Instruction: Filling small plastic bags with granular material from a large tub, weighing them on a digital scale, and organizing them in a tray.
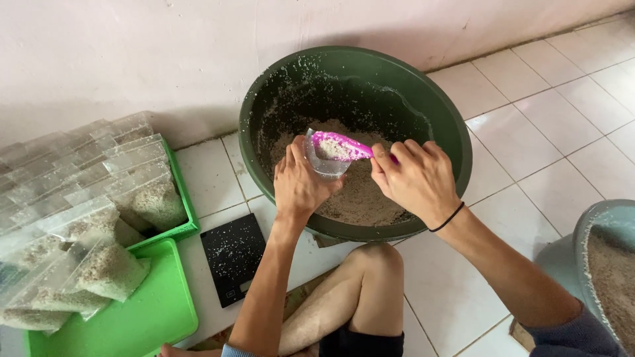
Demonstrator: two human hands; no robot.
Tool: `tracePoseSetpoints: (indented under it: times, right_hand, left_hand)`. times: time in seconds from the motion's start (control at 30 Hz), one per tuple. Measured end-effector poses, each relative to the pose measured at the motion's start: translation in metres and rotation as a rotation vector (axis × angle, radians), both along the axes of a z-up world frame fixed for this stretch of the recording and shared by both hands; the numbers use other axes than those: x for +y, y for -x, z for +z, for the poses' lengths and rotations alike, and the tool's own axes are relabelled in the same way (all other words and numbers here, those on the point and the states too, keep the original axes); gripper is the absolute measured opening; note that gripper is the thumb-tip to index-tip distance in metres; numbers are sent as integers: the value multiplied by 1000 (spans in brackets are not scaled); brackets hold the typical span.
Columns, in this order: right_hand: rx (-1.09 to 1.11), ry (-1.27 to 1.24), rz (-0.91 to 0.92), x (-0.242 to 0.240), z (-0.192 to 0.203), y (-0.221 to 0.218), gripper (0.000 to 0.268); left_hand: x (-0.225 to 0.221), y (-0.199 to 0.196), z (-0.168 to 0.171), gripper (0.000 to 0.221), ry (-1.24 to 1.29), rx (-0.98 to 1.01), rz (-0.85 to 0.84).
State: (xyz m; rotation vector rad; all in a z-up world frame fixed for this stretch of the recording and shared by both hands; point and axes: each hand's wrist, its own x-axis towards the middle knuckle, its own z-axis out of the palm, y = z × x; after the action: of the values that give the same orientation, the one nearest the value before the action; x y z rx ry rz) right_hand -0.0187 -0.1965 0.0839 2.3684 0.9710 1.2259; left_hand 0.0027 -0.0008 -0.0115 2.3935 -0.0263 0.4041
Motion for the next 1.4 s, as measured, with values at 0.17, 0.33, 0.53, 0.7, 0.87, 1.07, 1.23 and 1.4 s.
tracePoseSetpoints:
  times: [0.17,0.33,0.53,0.7,0.87,1.07,1.23,1.4]
  right_hand:
    - [-44,11,44,0,-1,-1,8]
    - [1,-25,81,-15,-7,-14,8]
    - [872,-705,-50,-42,1,-41,18]
    - [1301,-743,-549,-89,-50,-92,25]
    - [983,-24,-654,-107,-147,-145,30]
    - [405,323,-86,-54,-159,-143,16]
    - [667,507,-135,-8,-168,-156,10]
    - [846,923,-490,-7,-175,-144,34]
  left_hand:
    - [0,-1,-1,107,17,-1,14]
    - [1,0,-5,106,19,-40,15]
    - [4,4,-6,100,42,-81,-6]
    - [8,5,0,97,121,-135,-78]
    - [8,6,6,99,112,-109,-62]
    - [8,5,0,102,107,-115,-45]
    - [8,6,0,103,105,-113,-39]
    - [9,4,1,104,103,-111,-50]
